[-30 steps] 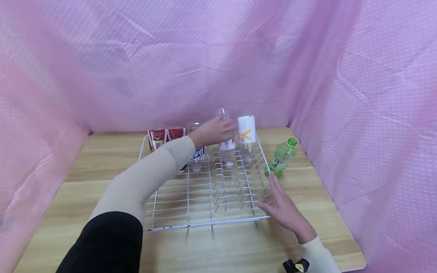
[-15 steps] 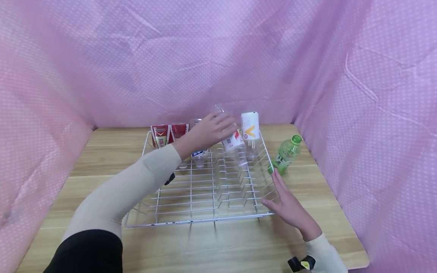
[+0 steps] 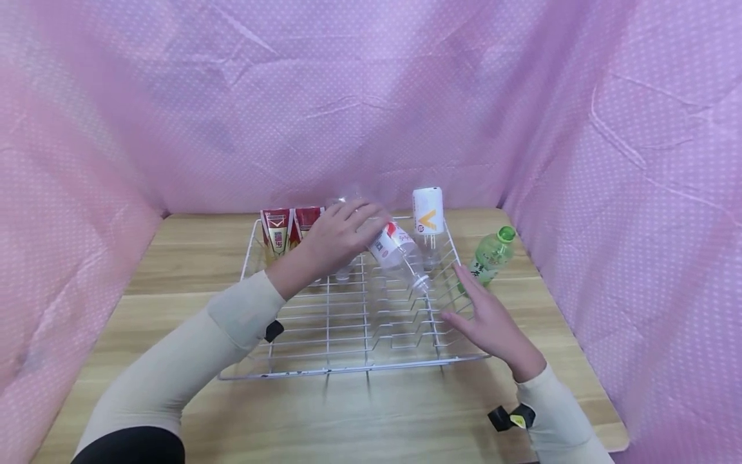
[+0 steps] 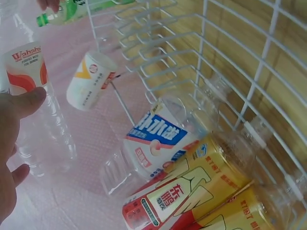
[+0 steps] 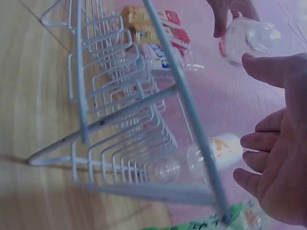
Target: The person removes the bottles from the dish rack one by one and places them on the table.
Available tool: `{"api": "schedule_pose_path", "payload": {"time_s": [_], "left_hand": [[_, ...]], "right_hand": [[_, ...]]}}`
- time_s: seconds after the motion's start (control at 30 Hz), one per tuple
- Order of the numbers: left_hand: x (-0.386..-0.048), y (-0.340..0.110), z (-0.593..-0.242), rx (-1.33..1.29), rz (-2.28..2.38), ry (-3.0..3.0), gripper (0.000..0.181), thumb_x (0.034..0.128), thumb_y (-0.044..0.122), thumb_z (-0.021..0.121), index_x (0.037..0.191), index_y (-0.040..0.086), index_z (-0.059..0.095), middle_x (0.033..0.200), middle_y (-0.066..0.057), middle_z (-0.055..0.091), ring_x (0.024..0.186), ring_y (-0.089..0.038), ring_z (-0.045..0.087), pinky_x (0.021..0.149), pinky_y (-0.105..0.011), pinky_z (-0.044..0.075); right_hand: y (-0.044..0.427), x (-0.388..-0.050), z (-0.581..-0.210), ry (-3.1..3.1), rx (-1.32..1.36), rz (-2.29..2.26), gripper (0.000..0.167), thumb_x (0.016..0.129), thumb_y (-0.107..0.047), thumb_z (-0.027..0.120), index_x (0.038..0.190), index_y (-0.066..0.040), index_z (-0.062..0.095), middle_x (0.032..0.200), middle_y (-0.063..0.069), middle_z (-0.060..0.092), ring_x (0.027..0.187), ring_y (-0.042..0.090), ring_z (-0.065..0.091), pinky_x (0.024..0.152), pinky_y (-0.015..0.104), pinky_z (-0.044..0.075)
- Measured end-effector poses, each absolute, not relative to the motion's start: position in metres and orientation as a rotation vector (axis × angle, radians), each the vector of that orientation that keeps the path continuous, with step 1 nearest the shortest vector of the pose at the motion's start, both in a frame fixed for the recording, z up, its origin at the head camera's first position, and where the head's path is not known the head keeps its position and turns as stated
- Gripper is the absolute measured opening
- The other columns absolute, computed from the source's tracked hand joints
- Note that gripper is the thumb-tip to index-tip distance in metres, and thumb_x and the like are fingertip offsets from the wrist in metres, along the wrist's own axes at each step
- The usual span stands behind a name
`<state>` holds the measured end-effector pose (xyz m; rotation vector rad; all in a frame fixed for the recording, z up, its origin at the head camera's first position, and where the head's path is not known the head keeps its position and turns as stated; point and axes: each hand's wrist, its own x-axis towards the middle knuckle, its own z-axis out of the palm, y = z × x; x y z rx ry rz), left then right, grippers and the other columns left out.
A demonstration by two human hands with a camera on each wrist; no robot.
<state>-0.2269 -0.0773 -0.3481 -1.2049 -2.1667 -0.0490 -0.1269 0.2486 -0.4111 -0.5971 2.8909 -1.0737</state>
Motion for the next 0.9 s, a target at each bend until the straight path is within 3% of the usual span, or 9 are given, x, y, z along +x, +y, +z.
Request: {"api": "schedule_pose_path", "payload": {"time_s": [0.2,0.4,0.67,0.9], "left_hand": [[-0.218,-0.075,-0.348,-1.185,-0.179,-2.146,0.059,0.0819,0.022,0.086,0.132,0.006,0.061,0.132,-0.012,0.064,0.123,-0.031,0.057,0.108,-0.042,0.045],[-0.211,-0.076,-0.35,-1.175,-0.253,-2.162,0.063,0.0778,0.022,0.09,0.131,0.005,0.062,0.13,-0.013,0.064,0.122,-0.029,0.057,0.106,-0.038,0.047],[-0.204,-0.08,-0.356,-1.149,-0.312,-2.206,0.071,0.0749,0.024,0.092,0.135,0.005,0.06,0.132,-0.013,0.062,0.126,-0.03,0.055,0.111,-0.039,0.042],[-0.198,-0.08,-0.363,-1.129,-0.345,-2.193,0.069,0.0747,0.028,0.092,0.132,0.004,0.062,0.129,-0.013,0.064,0.123,-0.031,0.058,0.106,-0.041,0.047]], "right_hand": [[0.238,-0.132,-0.401,2.906,-0.669,-1.028,0.094,0.09,-0.033,0.077,0.162,-0.01,0.02,0.165,0.014,0.02,0.15,0.038,0.02,0.118,0.059,0.022],[0.233,-0.132,-0.398,2.894,-0.702,-1.02,0.093,0.089,-0.028,0.078,0.161,-0.007,0.022,0.164,0.019,0.022,0.149,0.04,0.022,0.117,0.059,0.022],[0.228,-0.134,-0.398,2.884,-0.718,-1.003,0.093,0.089,-0.029,0.079,0.161,-0.008,0.023,0.164,0.014,0.021,0.149,0.04,0.021,0.118,0.058,0.022],[0.222,-0.135,-0.394,2.892,-0.75,-0.975,0.091,0.089,-0.028,0.078,0.16,-0.006,0.025,0.164,0.016,0.024,0.15,0.038,0.021,0.118,0.057,0.023]]}}
